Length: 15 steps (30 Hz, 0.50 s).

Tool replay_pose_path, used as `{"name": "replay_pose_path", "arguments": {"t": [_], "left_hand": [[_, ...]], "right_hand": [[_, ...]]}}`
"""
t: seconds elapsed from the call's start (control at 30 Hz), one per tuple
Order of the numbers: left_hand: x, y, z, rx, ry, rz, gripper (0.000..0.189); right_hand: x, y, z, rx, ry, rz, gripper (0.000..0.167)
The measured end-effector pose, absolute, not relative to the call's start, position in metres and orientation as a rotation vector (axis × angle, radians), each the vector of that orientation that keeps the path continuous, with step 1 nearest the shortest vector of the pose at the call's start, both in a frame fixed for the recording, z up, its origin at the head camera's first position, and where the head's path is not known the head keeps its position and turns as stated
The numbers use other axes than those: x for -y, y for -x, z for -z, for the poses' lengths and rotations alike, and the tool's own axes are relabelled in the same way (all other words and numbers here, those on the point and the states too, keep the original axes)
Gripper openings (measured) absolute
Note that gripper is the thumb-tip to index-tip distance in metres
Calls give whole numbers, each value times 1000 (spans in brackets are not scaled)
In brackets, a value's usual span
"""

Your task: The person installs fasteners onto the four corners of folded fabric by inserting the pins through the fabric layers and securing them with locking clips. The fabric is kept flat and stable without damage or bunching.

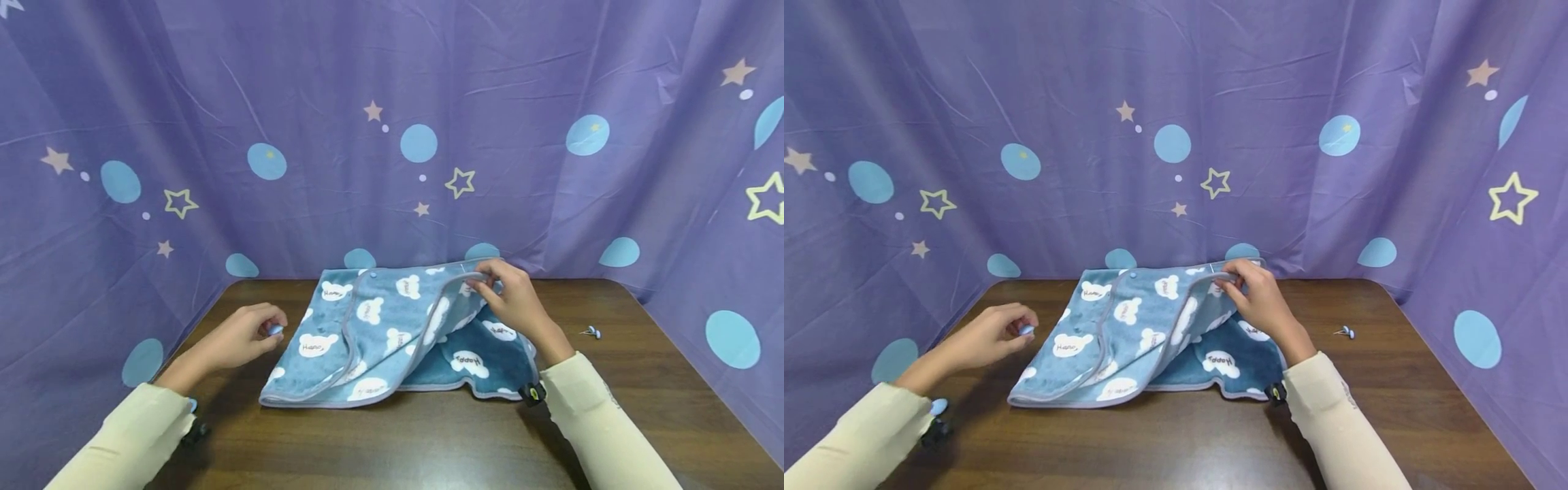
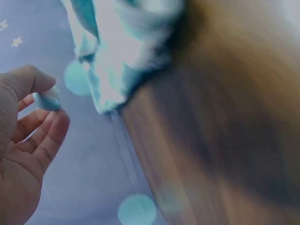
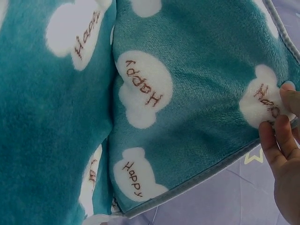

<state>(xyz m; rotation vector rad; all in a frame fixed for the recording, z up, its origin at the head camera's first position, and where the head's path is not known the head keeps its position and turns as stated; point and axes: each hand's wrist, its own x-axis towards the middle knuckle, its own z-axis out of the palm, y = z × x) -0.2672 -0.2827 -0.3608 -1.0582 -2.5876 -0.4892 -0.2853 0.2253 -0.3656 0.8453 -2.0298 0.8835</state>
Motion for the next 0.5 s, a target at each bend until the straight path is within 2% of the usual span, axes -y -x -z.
{"name": "replay_pose_path", "arguments": {"t": [0.5], "left_hand": [[166, 306, 356, 2603, 1011, 948, 15]], "right_hand": [[-225, 286, 366, 2071, -876, -874, 21]]}}
